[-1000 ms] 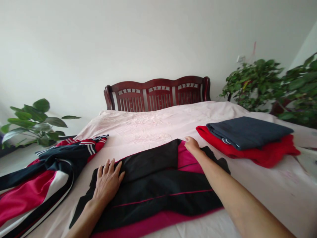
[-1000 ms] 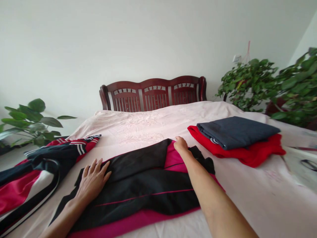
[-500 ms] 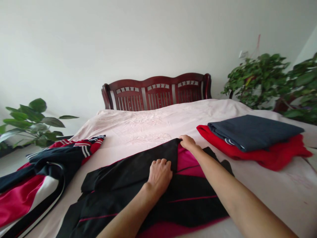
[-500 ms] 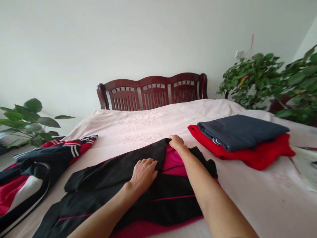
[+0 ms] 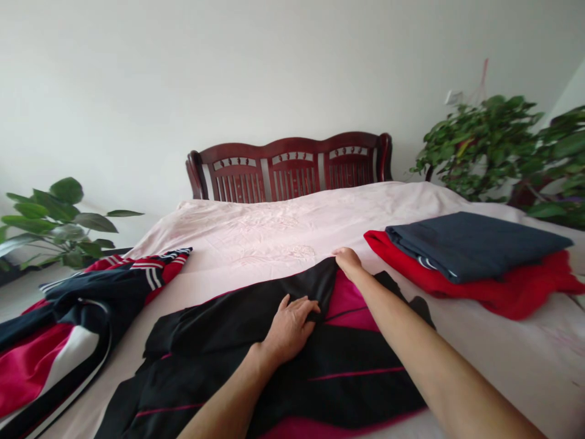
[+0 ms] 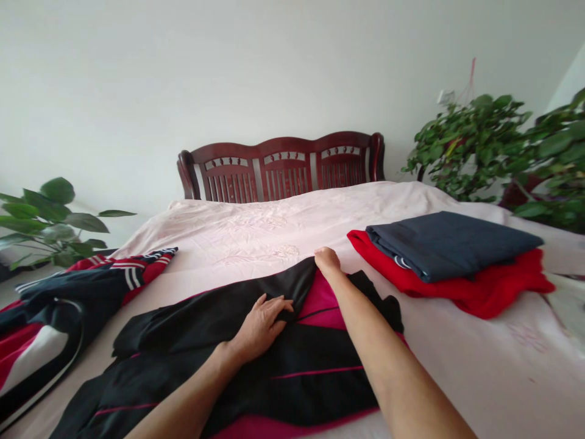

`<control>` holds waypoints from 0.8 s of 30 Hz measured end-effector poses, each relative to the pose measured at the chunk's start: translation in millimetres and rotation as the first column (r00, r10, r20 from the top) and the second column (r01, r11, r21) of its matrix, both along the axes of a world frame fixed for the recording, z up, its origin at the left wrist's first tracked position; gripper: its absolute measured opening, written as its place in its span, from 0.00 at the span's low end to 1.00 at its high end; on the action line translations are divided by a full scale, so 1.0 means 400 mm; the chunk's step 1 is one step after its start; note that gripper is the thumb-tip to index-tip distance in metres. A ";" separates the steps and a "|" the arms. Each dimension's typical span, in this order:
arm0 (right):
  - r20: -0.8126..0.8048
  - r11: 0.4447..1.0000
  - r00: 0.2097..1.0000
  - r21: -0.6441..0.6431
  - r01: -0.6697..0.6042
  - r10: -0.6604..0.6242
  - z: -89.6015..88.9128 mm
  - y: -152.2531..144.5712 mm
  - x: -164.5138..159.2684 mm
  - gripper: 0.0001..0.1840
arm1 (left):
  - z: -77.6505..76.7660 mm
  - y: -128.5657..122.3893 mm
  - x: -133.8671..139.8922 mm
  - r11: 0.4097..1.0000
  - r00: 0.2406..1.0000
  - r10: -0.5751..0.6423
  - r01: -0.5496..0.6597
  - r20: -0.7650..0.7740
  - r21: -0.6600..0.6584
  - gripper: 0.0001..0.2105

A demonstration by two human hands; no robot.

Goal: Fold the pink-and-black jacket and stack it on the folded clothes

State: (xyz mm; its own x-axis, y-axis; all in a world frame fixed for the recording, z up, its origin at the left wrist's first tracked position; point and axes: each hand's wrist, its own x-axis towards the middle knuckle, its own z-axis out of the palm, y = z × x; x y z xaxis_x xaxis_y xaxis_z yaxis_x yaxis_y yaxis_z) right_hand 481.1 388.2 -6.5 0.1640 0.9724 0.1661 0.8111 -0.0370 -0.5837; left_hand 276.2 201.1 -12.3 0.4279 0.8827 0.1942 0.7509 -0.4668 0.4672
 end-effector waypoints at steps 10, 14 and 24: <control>0.366 0.956 0.884 -0.084 -0.280 0.291 -0.038 -0.176 -0.143 0.36 | 0.021 -0.020 -0.006 0.983 0.977 -0.171 0.162 -0.128 -0.082 0.26; 0.419 0.949 0.853 -0.189 -0.254 0.311 -0.063 -0.186 -0.121 0.39 | 0.081 -0.034 -0.086 0.977 0.984 -0.178 0.177 0.001 -0.120 0.26; 0.420 0.945 0.851 -0.227 -0.236 0.314 0.034 -0.245 -0.218 0.40 | 0.014 -0.122 -0.400 0.900 0.738 0.436 -0.368 -0.516 0.235 0.25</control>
State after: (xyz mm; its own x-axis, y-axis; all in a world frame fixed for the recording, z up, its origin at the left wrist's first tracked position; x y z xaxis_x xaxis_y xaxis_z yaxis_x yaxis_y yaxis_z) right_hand 393.9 290.0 7.3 -0.1678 0.9858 -0.0059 0.9727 0.1646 -0.1636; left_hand 116.1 152.2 -6.7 0.1010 0.9840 0.1469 0.9901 -0.0849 -0.1118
